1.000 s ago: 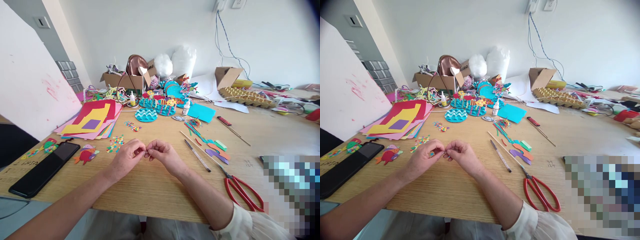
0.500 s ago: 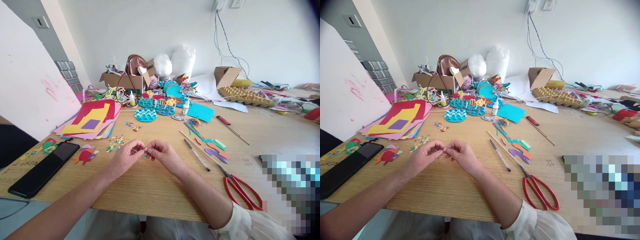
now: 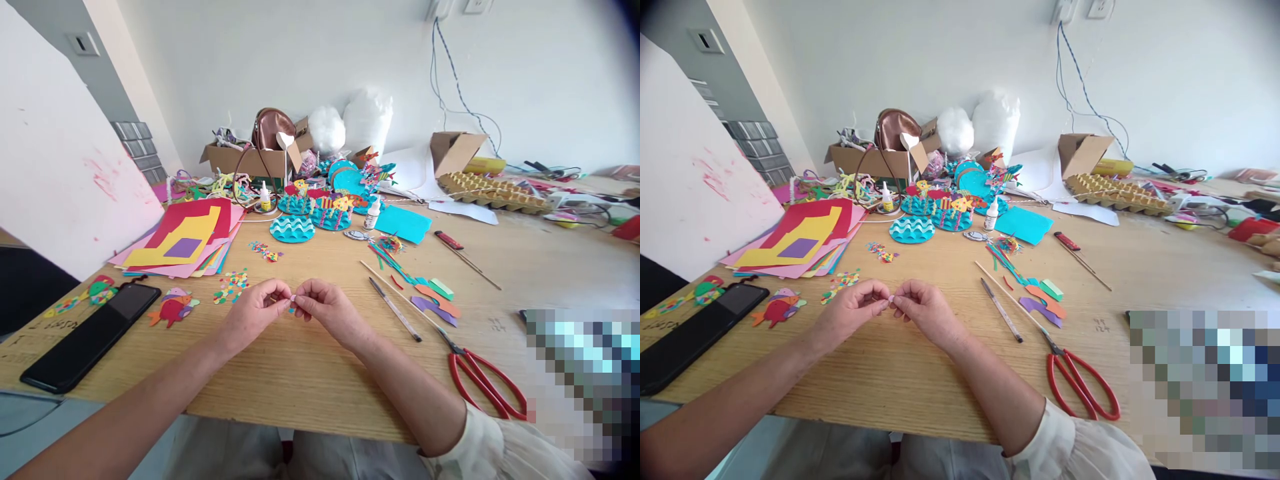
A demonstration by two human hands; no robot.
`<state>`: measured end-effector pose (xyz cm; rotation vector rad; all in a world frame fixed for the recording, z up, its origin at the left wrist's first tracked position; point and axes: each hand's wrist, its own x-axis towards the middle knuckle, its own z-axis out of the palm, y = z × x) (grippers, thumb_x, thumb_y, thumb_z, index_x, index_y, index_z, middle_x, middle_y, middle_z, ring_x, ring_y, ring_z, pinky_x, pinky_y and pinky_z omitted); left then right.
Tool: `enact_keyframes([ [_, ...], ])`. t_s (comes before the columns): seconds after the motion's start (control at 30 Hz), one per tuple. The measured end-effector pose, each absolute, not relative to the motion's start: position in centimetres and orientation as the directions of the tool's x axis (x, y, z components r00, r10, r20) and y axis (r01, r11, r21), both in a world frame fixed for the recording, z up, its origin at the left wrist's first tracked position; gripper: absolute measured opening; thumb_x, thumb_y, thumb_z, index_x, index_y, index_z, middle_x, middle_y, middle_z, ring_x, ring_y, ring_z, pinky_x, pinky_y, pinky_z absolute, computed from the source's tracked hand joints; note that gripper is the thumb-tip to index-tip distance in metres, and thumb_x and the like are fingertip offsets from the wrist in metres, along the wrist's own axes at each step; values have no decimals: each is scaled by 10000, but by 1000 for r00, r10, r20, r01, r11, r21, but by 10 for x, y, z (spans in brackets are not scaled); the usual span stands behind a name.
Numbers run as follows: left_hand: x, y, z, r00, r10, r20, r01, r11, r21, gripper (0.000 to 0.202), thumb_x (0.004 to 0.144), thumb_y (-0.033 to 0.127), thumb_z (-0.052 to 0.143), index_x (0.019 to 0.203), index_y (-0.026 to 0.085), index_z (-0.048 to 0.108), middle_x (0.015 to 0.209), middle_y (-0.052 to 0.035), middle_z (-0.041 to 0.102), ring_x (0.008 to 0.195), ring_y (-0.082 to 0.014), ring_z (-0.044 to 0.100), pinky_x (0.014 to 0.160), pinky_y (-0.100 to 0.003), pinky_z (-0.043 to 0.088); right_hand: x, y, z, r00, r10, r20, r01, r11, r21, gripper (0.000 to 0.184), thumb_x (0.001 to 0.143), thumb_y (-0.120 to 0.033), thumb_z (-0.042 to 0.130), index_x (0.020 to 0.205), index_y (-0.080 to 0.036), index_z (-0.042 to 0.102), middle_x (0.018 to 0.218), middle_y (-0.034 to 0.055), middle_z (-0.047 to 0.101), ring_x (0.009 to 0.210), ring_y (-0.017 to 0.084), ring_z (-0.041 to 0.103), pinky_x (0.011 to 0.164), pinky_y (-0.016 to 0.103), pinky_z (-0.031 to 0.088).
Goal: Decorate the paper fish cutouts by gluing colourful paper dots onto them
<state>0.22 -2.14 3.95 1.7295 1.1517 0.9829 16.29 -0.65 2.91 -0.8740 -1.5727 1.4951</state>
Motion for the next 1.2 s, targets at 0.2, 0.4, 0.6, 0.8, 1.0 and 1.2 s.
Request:
enact_keyframes([
  [0.2, 6, -23, 41, 234, 968, 97, 218, -149, 964, 114, 692, 265, 554, 705, 152, 544, 621, 34, 513, 574, -93, 461, 540, -204, 371, 163, -7, 29, -465, 883, 72, -55, 52, -997, 175, 728, -319, 583, 693, -154, 537, 576, -35, 540, 517, 68, 486, 499, 206, 388],
  [0.4, 10, -26, 45, 194, 980, 45, 151, -76, 986, 143, 675, 286, 570, 689, 147, 537, 613, 22, 520, 576, -98, 469, 538, -209, 392, 163, -7, 29, -462, 884, 72, -42, 60, -997, 138, 720, -281, 584, 699, -154, 537, 572, -41, 530, 517, 68, 488, 486, 200, 387],
  [0.6, 10, -26, 45, 191, 980, 49, 155, -80, 985, 144, 677, 289, 566, 691, 148, 540, 604, 26, 518, 565, -95, 462, 534, -208, 387, 163, -8, 30, -458, 886, 71, -26, 67, -997, 138, 730, -286, 576, 702, -157, 536, 572, -41, 530, 514, 69, 485, 484, 201, 388],
  [0.8, 11, -27, 45, 199, 979, 51, 166, -85, 982, 158, 709, 308, 540, 686, 152, 535, 596, 24, 506, 570, -102, 459, 543, -218, 385, 163, -8, 31, -455, 888, 71, -17, 71, -997, 160, 735, -305, 564, 687, -159, 522, 566, -42, 520, 507, 67, 479, 477, 198, 385],
  [1.0, 11, -27, 46, 210, 975, 69, 195, -111, 974, 160, 711, 308, 537, 675, 152, 537, 595, 26, 509, 565, -98, 461, 538, -212, 383, 163, -8, 31, -446, 892, 74, -9, 78, -997, 199, 729, -341, 574, 664, -166, 505, 552, -46, 512, 491, 64, 471, 464, 193, 382],
  [1.2, 11, -26, 42, 221, 974, 56, 161, -93, 983, 134, 707, 284, 548, 710, 151, 545, 609, 26, 528, 578, -100, 485, 541, -217, 396, 163, -7, 30, -426, 901, 77, 84, 124, -989, 145, 748, -284, 538, 667, -173, 494, 558, -38, 515, 496, 72, 476, 470, 196, 388],
])
